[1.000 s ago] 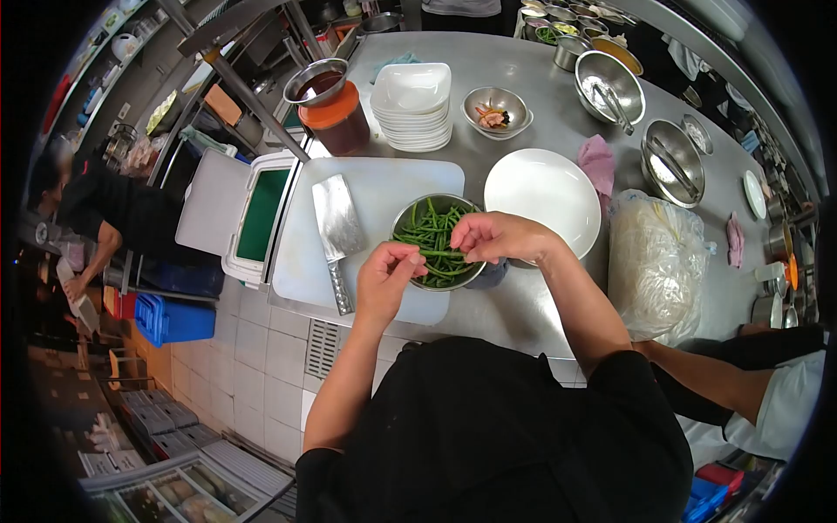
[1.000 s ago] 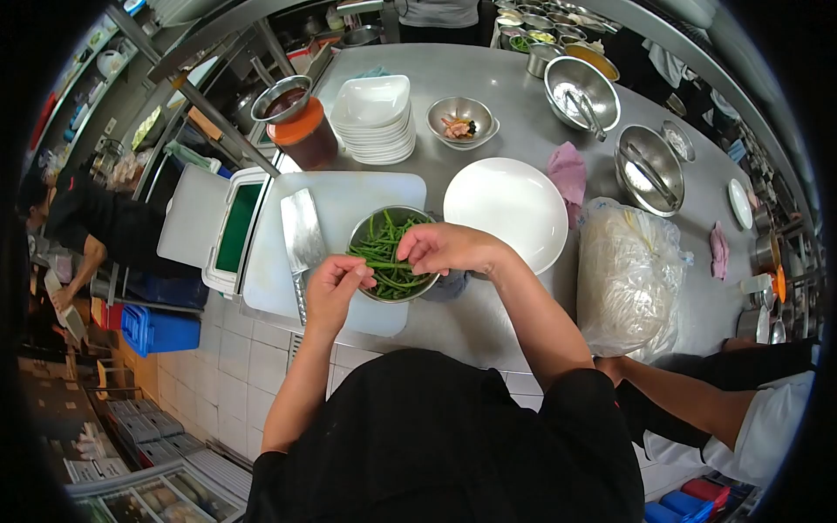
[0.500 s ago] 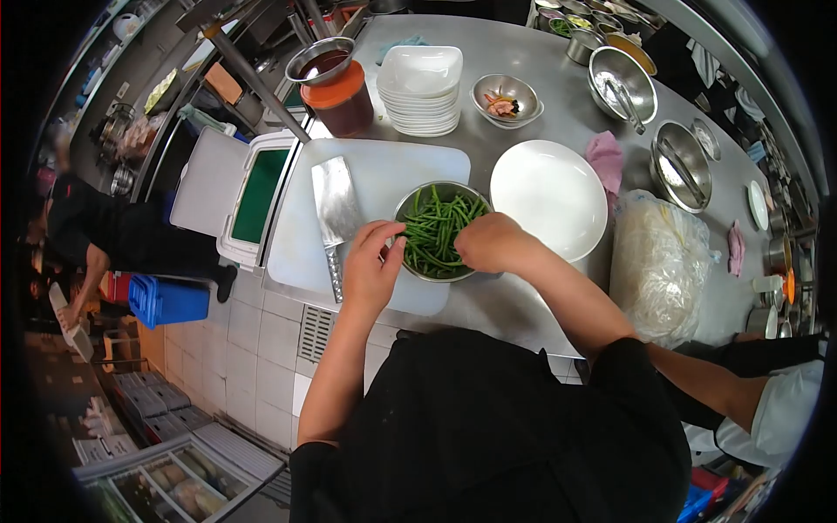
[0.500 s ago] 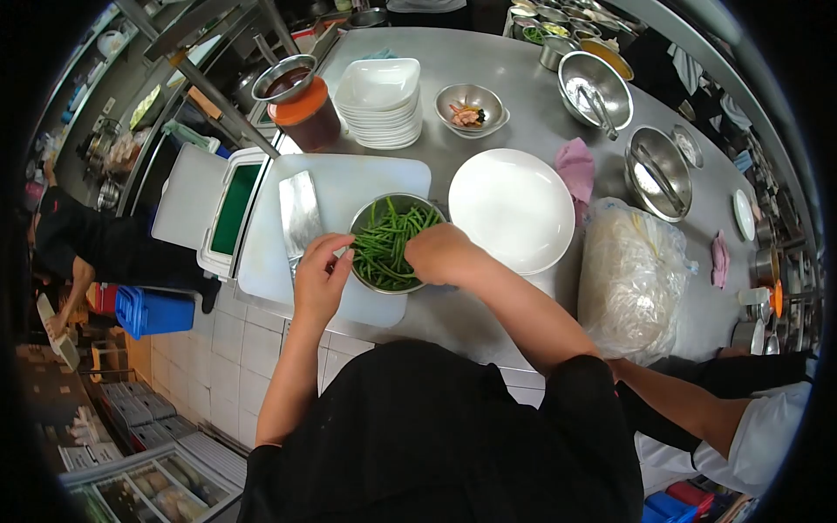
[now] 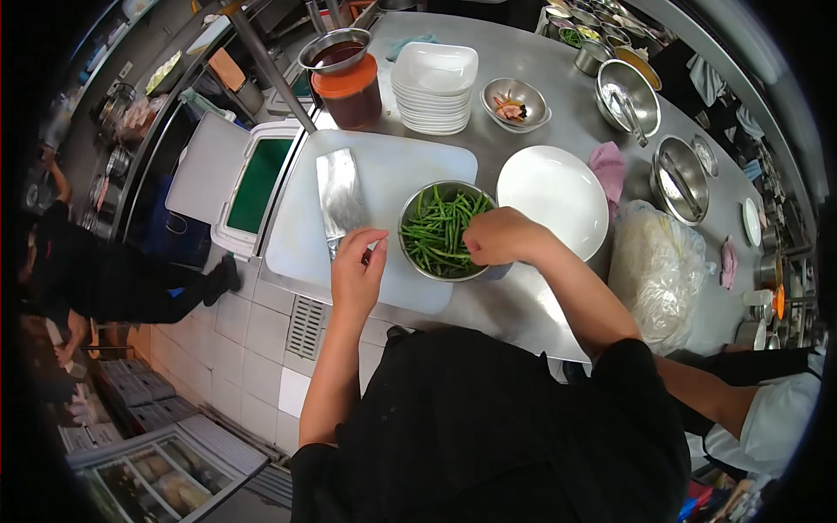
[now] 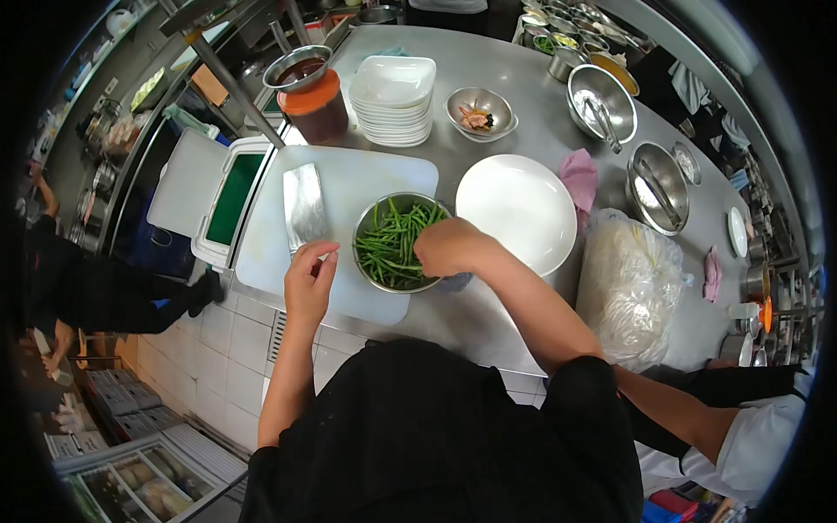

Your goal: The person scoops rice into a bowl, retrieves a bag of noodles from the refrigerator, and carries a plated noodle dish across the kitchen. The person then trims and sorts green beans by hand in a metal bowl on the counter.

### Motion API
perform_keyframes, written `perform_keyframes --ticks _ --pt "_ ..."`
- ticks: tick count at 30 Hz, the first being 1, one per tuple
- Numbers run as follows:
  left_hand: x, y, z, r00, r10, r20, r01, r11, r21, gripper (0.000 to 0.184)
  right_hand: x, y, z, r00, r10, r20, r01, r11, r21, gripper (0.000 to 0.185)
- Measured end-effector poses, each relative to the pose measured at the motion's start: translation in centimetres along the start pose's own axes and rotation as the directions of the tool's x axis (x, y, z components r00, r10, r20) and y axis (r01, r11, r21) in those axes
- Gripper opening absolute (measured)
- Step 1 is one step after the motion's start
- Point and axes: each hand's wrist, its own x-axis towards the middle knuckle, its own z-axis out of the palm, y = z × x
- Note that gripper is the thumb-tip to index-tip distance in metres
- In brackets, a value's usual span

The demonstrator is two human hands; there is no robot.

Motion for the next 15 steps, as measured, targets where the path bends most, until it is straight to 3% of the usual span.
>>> perform_keyframes --ticks 2,3,5,7,8,9,10,12,14,15 --pt "-0.1 -0.2 0.1 1.000 0.010 -0.011 -0.010 1.000 -0.003 0.014 -1.2 1.4 0.3 0.980 -0.054 -0.189 0.101 0.964 0.248 0.017" --pt "-0.2 -0.4 0.3 1.000 0.020 -0.020 -0.020 1.000 -0.004 0.014 -1.5 2.0 0.6 0.980 -0.053 -0.190 0.099 0.964 0.246 0.017" --pt "-0.2 -0.4 0.7 0.999 0.026 0.019 -0.026 1.000 -0.016 0.016 -2.0 2.5 0.5 0.976 -0.070 -0.208 0.163 0.863 0.478 0.017" --pt "-0.2 0.0 1.3 0.997 0.033 0.063 -0.032 0.999 -0.025 0.017 -2.5 2.1 0.0 0.979 -0.056 -0.195 0.155 0.825 0.544 0.017" --pt "-0.2 0.7 1.6 0.995 -0.025 0.100 0.023 0.999 0.027 0.020 -2.6 1.9 -0.1 0.983 -0.046 -0.179 0.147 0.781 0.607 0.016" --pt "-0.2 1.1 1.9 0.987 -0.085 0.134 0.074 0.994 0.082 0.023 -2.5 1.8 0.1 0.982 -0.044 -0.181 0.147 0.780 0.608 0.016" --pt "0.0 1.0 2.1 0.984 -0.061 0.168 0.023 0.976 0.215 0.029 -2.1 1.9 0.5 0.979 -0.028 -0.204 0.144 0.801 0.581 0.017" --pt "0.1 0.2 2.9 0.983 0.010 0.186 -0.064 0.956 0.286 0.027 -1.4 1.8 1.5 0.973 -0.013 -0.230 0.142 0.820 0.554 0.017" --pt "0.2 0.0 3.1 0.975 0.077 0.209 -0.149 0.924 0.353 0.024 -1.0 1.3 2.6 0.869 0.092 -0.486 0.118 0.916 0.385 0.015" --pt "0.3 0.1 3.0 0.973 0.070 0.222 -0.148 0.923 0.355 0.021 -0.9 1.1 2.9 0.869 0.093 -0.487 0.119 0.914 0.387 0.015"
